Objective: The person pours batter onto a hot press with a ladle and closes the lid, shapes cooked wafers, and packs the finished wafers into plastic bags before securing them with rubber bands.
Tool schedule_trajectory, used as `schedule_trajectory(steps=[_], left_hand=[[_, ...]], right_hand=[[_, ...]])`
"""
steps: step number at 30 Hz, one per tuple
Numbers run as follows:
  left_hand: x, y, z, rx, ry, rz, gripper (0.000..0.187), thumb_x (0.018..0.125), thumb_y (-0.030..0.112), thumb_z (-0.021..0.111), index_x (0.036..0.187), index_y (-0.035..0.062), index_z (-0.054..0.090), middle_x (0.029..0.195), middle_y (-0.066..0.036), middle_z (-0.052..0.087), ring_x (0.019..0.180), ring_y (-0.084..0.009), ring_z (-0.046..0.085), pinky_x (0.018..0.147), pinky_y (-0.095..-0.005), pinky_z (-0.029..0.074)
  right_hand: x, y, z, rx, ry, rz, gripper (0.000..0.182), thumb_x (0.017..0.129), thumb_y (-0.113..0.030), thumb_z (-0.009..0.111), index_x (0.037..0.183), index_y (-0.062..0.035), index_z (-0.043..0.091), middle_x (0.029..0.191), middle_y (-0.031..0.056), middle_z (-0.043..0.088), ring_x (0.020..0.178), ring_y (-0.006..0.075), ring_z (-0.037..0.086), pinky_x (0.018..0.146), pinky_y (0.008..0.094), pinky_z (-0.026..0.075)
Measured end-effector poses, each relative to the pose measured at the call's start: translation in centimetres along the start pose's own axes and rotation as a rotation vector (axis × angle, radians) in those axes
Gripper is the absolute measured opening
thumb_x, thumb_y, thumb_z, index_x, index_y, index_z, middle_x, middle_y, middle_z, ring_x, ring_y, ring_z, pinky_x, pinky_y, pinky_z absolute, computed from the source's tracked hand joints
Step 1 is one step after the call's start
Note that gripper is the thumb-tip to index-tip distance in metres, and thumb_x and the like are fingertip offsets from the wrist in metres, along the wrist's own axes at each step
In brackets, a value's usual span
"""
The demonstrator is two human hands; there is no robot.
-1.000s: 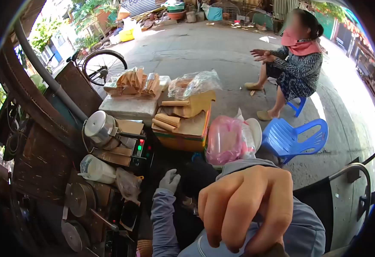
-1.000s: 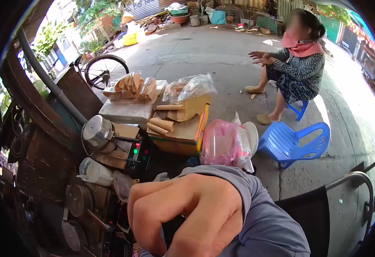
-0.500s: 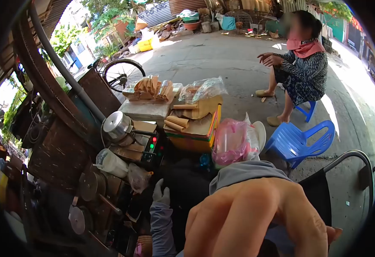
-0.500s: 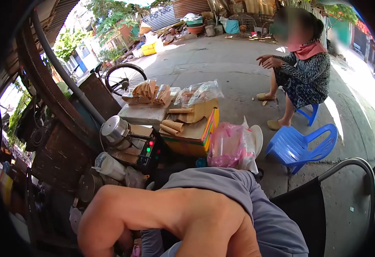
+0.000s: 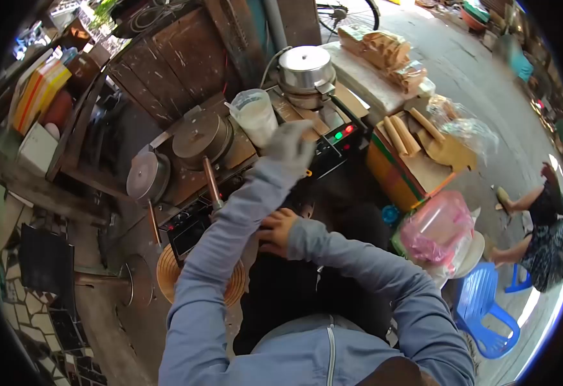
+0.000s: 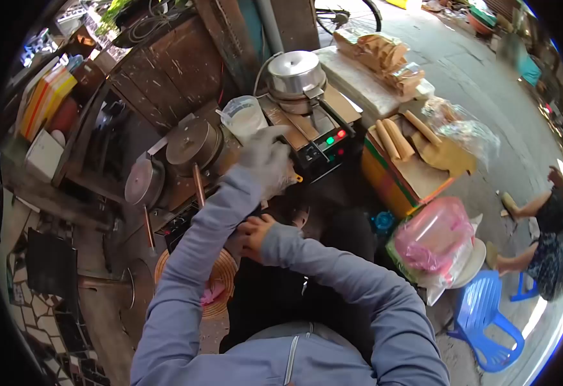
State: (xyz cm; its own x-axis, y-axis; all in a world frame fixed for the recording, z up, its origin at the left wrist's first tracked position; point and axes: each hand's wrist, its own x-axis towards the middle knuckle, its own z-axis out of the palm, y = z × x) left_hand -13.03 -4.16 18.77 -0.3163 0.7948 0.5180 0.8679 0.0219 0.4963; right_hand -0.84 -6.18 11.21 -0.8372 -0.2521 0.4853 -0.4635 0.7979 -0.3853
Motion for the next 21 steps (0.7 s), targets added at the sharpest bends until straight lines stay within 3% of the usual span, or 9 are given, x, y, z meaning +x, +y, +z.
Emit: schedule_trajectory(steps=[4,7,8,11,12,15,16,19,21], left_hand=[[5.5,0.1,9.0,0.301,-0.337,0.237,0.046,0.078,0.024,0.052,0.12,0.008,0.043,0.125,-0.016,0.04,0.12,-0.0314,0.034,0.1,-0.042,0.025],[9.4,-2.4,15.5,0.529,-0.569,0.298,0.052,0.079,0.026,0.049,0.128,0.0121,0.036,0.135,-0.013,0.029,0.128,-0.0313,0.021,0.102,-0.0522,0.013],[9.6,-5.4,19.2,0.542,-0.248,0.481,0.038,0.078,0.023,0.047,0.115,0.012,0.048,0.118,-0.015,0.048,0.116,-0.0303,0.041,0.101,-0.0539,0.016],[12.8,-6.7,20.3,0.647,-0.697,0.481,0.017,0.076,0.018,0.047,0.089,0.0115,0.057,0.085,-0.011,0.06,0.087,-0.0286,0.058,0.098,-0.0539,0.024],[13.1,-7.7,19.8,0.608,-0.456,0.735,0.009,0.074,0.015,0.047,0.069,0.0115,0.053,0.062,-0.005,0.056,0.063,-0.0249,0.059,0.091,-0.0549,0.033],[17.2,-5.6,14.0,0.694,-0.203,0.805,0.01,0.074,0.014,0.047,0.072,0.0115,0.056,0.066,-0.009,0.057,0.066,-0.0235,0.06,0.08,-0.051,0.043],[19.2,-3.5,10.7,0.764,0.028,0.606,0.011,0.075,0.019,0.05,0.075,0.0113,0.058,0.066,-0.008,0.057,0.061,-0.0219,0.058,0.071,-0.0426,0.047],[29.8,-8.0,6.5,0.474,0.273,0.472,0.022,0.078,0.027,0.058,0.087,0.0076,0.058,0.069,-0.011,0.06,0.066,-0.0233,0.06,0.063,-0.037,0.047],[33.3,-9.4,3.0,0.207,0.389,0.241,0.025,0.08,0.029,0.06,0.088,0.006,0.057,0.071,-0.013,0.06,0.067,-0.0251,0.06,0.06,-0.0358,0.047]], right_hand=[[2.5,3.8,2.1,0.202,-0.486,0.16,0.024,0.082,-0.03,0.048,0.089,-0.0125,0.063,0.094,0.011,0.059,0.091,0.0288,0.054,0.079,0.0384,0.039],[3.0,6.7,1.2,0.269,-0.573,0.195,0.027,0.083,-0.03,0.046,0.09,-0.0109,0.062,0.093,0.0118,0.06,0.091,0.0291,0.055,0.079,0.0384,0.039],[3.2,7.5,0.9,0.287,-0.581,0.194,0.027,0.083,-0.031,0.045,0.09,-0.0103,0.062,0.093,0.0121,0.06,0.091,0.0291,0.055,0.079,0.0385,0.039],[4.0,9.0,0.6,0.323,-0.586,0.186,0.03,0.084,-0.031,0.044,0.091,-0.0087,0.062,0.093,0.013,0.06,0.09,0.0294,0.056,0.08,0.0386,0.039],[4.6,9.2,1.1,0.328,-0.605,0.199,0.031,0.084,-0.032,0.043,0.091,-0.0082,0.062,0.093,0.0133,0.06,0.09,0.0295,0.056,0.08,0.0386,0.039],[5.7,9.6,3.3,0.414,-0.698,0.311,0.036,0.085,-0.037,0.041,0.09,-0.0079,0.062,0.092,0.0143,0.06,0.093,0.0309,0.055,0.087,0.0405,0.037],[6.0,9.6,2.5,0.412,-0.71,0.314,0.036,0.085,-0.036,0.041,0.09,-0.0072,0.062,0.092,0.015,0.06,0.093,0.0314,0.055,0.088,0.0406,0.037],[6.8,9.5,1.9,0.421,-0.71,0.324,0.036,0.085,-0.035,0.042,0.089,-0.0057,0.062,0.091,0.0159,0.06,0.093,0.0313,0.055,0.089,0.0401,0.036],[6.8,9.4,2.2,0.426,-0.69,0.33,0.035,0.085,-0.035,0.042,0.088,-0.0054,0.062,0.09,0.0159,0.06,0.093,0.0309,0.055,0.089,0.0399,0.036]])
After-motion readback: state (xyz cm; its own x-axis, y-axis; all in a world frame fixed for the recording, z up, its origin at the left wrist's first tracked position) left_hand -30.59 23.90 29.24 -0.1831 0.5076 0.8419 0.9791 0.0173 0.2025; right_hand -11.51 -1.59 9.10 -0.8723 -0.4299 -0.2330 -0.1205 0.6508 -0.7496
